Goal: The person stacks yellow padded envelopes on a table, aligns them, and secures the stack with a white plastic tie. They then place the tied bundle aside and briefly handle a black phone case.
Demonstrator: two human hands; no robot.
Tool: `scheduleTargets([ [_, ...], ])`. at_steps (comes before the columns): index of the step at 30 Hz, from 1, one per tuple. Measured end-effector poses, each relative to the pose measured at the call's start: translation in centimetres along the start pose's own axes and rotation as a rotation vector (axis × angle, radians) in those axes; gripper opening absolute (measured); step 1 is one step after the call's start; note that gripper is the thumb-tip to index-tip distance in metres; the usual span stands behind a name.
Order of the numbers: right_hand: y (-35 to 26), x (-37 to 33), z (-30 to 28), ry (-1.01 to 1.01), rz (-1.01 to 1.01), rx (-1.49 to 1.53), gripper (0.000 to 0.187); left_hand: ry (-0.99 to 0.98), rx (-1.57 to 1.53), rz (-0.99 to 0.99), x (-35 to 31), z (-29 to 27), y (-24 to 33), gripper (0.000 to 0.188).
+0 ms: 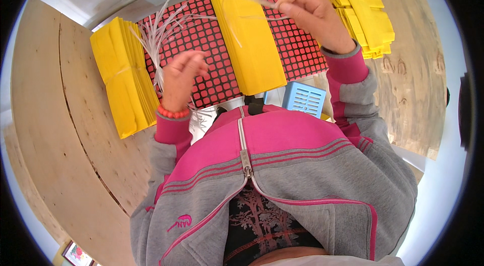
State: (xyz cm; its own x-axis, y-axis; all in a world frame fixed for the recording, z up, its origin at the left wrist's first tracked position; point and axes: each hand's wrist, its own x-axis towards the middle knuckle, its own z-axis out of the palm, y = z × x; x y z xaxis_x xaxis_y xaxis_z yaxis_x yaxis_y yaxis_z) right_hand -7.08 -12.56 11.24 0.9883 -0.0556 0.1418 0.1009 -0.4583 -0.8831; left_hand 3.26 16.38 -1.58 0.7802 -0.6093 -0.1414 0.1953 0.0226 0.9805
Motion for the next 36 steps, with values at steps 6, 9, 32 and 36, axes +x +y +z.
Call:
scheduleTargets([
  [6,-1.2,-1.7,2.5,-0.346,-0.096,-0.108,0.012,-0.474,-0.844,-0.25,-0.5,5.1,1.9,0.036],
  [9,-0.7,-2.5,2.4,-0.394,-0.044,-0.174,0.012,-0.393,-0.948,-0.171,0.0,5.1,1.4,0.032],
  [32,10.2,-3.6,8.7,0.126,0.553,1.204,0.031,-0.092,-0.611,-0.239,2.6,9.9,-3.4,0.019],
  [36,12.2,-3.6,7.4,0.187,0.49,0.886,0.027,-0.054,-0.661,-0.24,3.4,9.6,-4.7,0.019],
])
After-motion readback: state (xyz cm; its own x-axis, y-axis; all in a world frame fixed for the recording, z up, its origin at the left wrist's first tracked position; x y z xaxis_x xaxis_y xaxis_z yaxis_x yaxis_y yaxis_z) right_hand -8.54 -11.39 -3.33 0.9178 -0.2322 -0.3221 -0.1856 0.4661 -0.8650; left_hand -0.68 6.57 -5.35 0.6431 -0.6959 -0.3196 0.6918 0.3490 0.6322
